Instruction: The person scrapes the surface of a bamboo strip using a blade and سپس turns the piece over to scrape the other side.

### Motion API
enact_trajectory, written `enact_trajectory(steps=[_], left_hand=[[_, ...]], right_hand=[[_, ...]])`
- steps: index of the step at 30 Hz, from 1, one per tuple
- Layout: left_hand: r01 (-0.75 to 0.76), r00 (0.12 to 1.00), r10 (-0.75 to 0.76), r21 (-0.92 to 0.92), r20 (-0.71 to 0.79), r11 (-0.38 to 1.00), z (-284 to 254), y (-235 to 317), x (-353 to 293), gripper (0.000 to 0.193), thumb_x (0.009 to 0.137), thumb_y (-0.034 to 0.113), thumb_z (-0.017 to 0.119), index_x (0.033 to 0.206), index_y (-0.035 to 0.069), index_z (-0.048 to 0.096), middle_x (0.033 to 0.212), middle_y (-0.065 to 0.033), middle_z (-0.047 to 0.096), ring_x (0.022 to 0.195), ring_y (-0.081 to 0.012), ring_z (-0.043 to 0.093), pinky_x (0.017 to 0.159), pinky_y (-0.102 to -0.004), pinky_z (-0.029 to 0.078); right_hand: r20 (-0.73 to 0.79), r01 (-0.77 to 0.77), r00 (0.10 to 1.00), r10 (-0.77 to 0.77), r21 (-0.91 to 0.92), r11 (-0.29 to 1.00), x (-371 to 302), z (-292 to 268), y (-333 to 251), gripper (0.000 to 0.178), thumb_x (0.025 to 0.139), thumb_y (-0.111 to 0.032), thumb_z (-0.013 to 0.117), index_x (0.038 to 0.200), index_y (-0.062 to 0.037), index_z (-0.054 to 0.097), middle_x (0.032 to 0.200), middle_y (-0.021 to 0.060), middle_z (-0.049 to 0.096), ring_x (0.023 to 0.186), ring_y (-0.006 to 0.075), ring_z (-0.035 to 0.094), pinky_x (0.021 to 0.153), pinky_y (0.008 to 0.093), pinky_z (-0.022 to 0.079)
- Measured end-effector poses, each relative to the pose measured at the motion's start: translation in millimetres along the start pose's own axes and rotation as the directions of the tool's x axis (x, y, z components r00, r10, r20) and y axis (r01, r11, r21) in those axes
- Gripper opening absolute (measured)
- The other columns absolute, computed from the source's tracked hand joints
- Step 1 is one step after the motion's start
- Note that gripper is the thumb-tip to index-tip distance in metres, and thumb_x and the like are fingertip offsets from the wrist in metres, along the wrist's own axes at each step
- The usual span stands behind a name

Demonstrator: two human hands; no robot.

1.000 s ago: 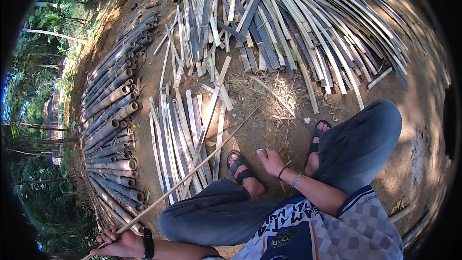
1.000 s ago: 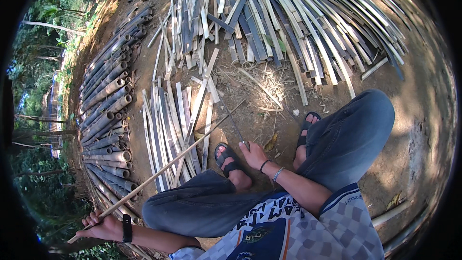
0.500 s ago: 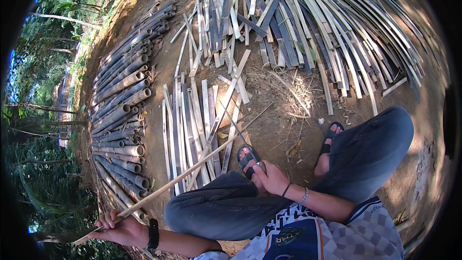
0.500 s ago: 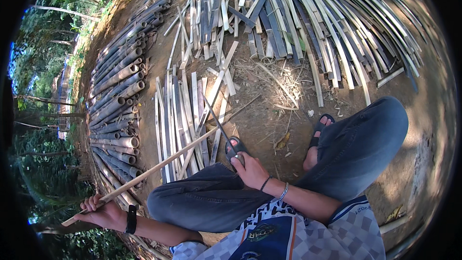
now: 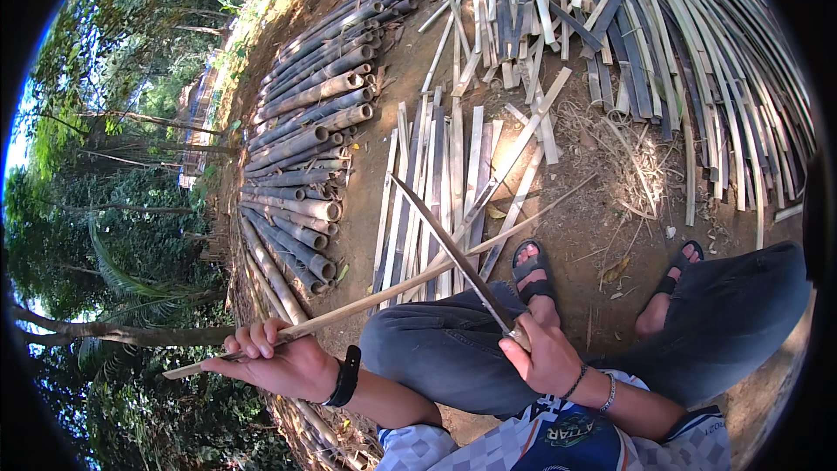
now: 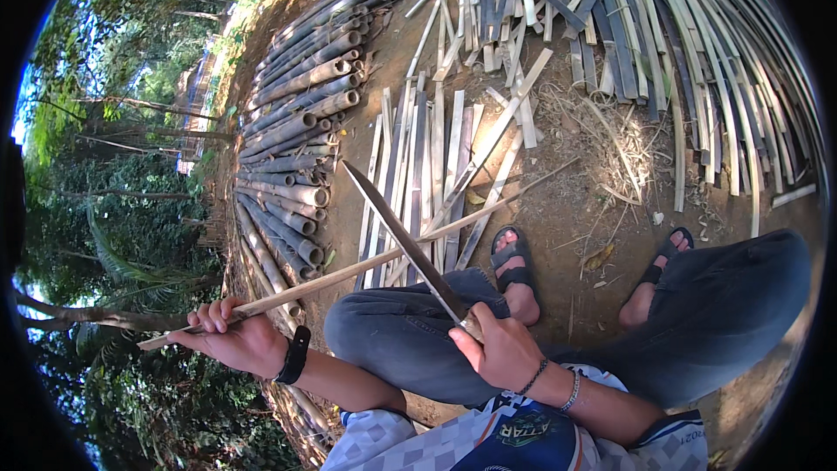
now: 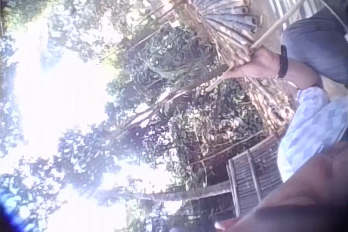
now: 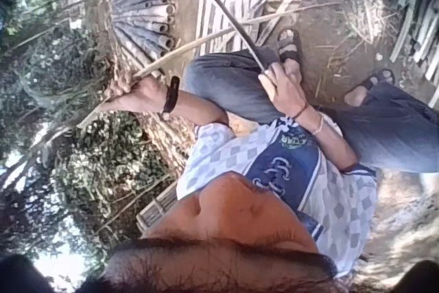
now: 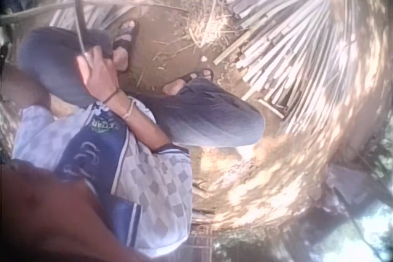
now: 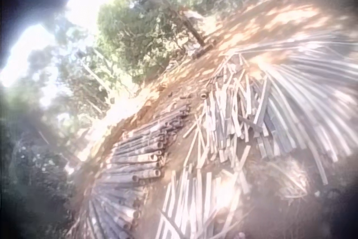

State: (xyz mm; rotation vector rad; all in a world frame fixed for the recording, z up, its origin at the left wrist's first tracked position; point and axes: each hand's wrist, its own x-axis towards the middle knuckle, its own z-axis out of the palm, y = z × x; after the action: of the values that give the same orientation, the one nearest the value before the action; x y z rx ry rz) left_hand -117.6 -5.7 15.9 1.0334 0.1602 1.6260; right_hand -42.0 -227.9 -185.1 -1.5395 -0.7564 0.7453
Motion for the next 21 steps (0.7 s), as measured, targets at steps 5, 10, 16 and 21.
enact_trajectory(steps=[5,10,16,21], left_hand=[[-0.084,0.996,0.088,0.149,-0.016,0.985,-26,8,10,0.043,0.096,0.047,0.048,0.072,0.01,0.049,0.057,0.0021,0.044,0.045,-0.0064,0.044,0.043,-0.0214,0.043],[-0.053,0.999,0.051,0.107,0.019,0.993,-15,3,3,0.045,0.095,0.049,0.048,0.073,0.01,0.051,0.054,0.0016,0.043,0.044,-0.0071,0.043,0.042,-0.0203,0.041],[-0.088,0.996,0.089,0.107,0.002,0.99,-17,5,4,0.044,0.095,0.048,0.049,0.076,0.008,0.051,0.057,0.0002,0.046,0.043,-0.0067,0.041,0.041,-0.02,0.038],[-0.082,0.994,0.094,0.178,-0.058,0.981,-19,3,6,0.043,0.096,0.047,0.048,0.073,0.01,0.044,0.056,0.0019,0.039,0.045,-0.0078,0.039,0.044,-0.022,0.041]], right_hand=[[0.206,0.041,0.977,-0.057,0.081,0.996,17,19,-31,0.033,0.092,-0.027,0.058,0.098,0.0024,0.046,0.06,0.0231,0.057,0.058,0.0435,0.059,0.051,0.0491,0.045],[-0.013,-0.118,0.993,0.117,-0.053,0.992,4,2,14,0.041,0.094,-0.036,0.052,0.103,0.0038,0.05,0.069,0.0265,0.06,0.066,0.0451,0.061,0.057,0.0514,0.049],[0.044,-0.151,0.988,0.147,0.084,0.985,5,-1,-4,0.041,0.095,-0.033,0.051,0.103,0.007,0.047,0.065,0.0264,0.059,0.064,0.047,0.06,0.058,0.0523,0.047],[0.071,0.014,0.997,-0.019,0.072,0.997,9,17,-11,0.04,0.093,-0.033,0.055,0.1,0.0054,0.047,0.062,0.0261,0.059,0.06,0.046,0.059,0.053,0.0515,0.046]])
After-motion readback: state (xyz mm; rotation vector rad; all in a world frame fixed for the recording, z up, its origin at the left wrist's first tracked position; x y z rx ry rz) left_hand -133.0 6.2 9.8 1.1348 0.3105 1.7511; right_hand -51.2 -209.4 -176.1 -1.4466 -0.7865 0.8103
